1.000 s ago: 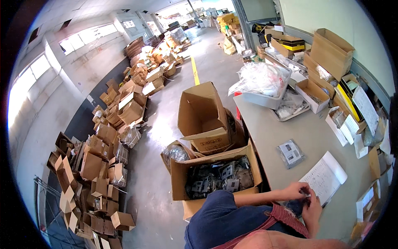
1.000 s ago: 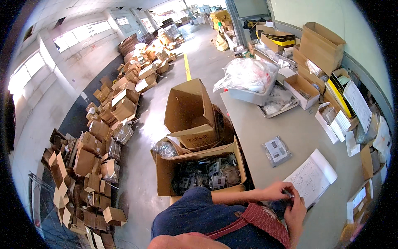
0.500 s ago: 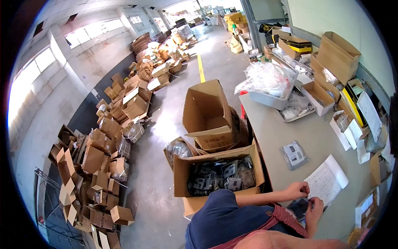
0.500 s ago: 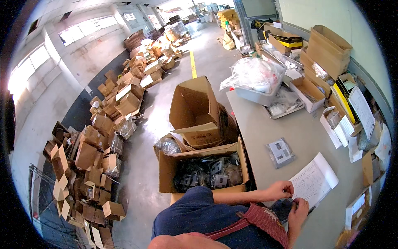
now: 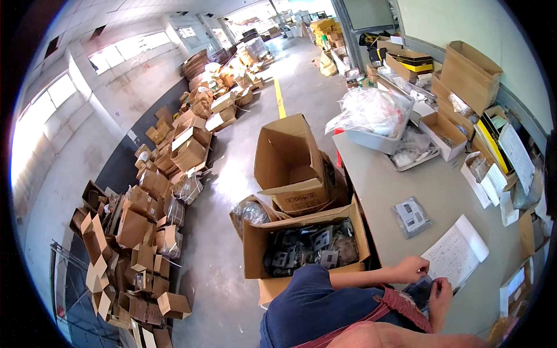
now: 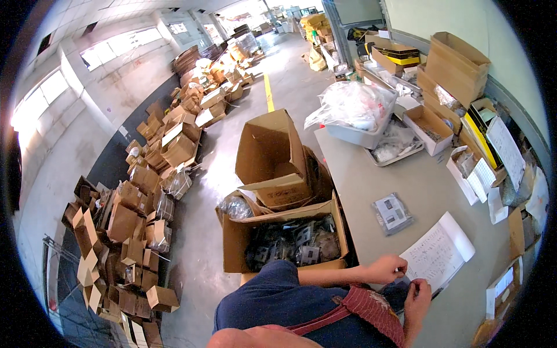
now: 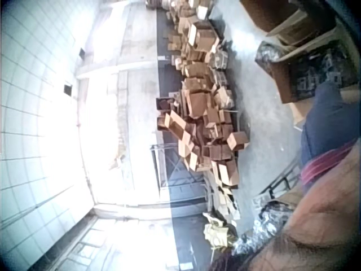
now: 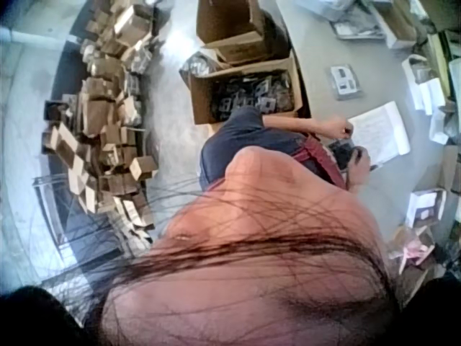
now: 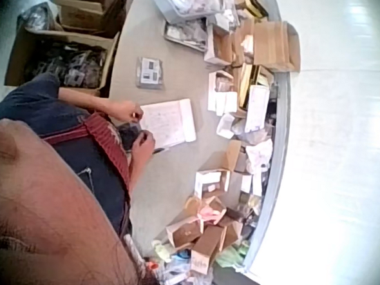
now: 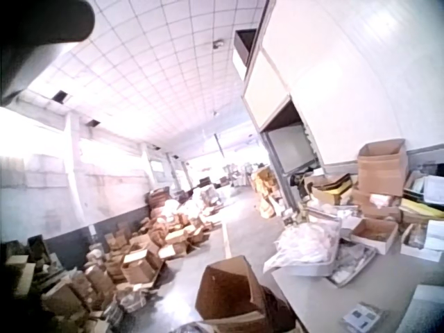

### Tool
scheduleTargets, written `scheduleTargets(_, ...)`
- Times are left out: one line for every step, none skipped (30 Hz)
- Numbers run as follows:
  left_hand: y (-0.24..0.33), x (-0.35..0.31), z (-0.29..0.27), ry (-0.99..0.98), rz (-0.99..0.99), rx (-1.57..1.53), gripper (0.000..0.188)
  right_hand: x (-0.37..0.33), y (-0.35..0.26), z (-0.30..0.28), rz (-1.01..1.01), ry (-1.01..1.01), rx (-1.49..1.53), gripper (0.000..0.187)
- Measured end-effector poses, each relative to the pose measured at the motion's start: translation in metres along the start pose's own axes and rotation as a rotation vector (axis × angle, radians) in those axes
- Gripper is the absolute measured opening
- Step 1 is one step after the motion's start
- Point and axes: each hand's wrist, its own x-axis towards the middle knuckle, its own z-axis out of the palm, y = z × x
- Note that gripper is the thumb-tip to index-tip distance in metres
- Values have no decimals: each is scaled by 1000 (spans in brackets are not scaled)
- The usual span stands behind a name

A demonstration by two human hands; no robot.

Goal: The person walks to a workstation, touches a phone screen, and checks a logbook with a pen. The person then takes packaged items from a box, removes parts from the plastic bags, and places them onto the table.

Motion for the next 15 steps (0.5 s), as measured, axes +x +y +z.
scheduleTargets(2,-1,1,-2,1,1,12,1,-5,0,1,2,1,8)
scheduleTargets(5,-2,3,18,52,13,11,2,-10,0,-14,-19,28,8)
scheduleTargets(5,-2,4,38,103,25,11,2,-12,0,-29,-40,55,9)
scheduleTargets(5,-2,6,37,104,24,11,2,-14,2,-28,-40,55,9)
scheduleTargets(6,-1,7,35,123,3,11,3,-15,5,-78,-4,53,9)
scheduleTargets(5,0,8,33,142,-19,11,3,-15,7,-128,31,50,10)
scheduleTargets(7,0,8,30,142,-20,11,3,-15,8,-126,32,50,10)
scheduleTargets(8,0,8,33,127,-30,12,3,-14,8,-100,30,43,10)
scheduleTargets(9,0,8,35,113,-40,12,3,-14,9,-74,29,35,10)
scheduleTargets(7,0,10,34,114,-39,12,3,-14,9,-74,29,36,10)
scheduleTargets(3,0,13,34,98,-51,13,3,-14,9,-78,13,29,11)
scheduleTargets(0,0,16,34,82,-62,14,2,-13,9,-83,-3,23,12)
scheduleTargets(0,0,16,31,83,-64,14,1,-11,9,-80,-2,22,12)
scheduleTargets(1,0,17,19,66,-76,15,0,-6,10,-113,-12,-3,13)
scheduleTargets(1,-1,17,6,48,-89,15,-1,-2,11,-146,-22,-28,13)
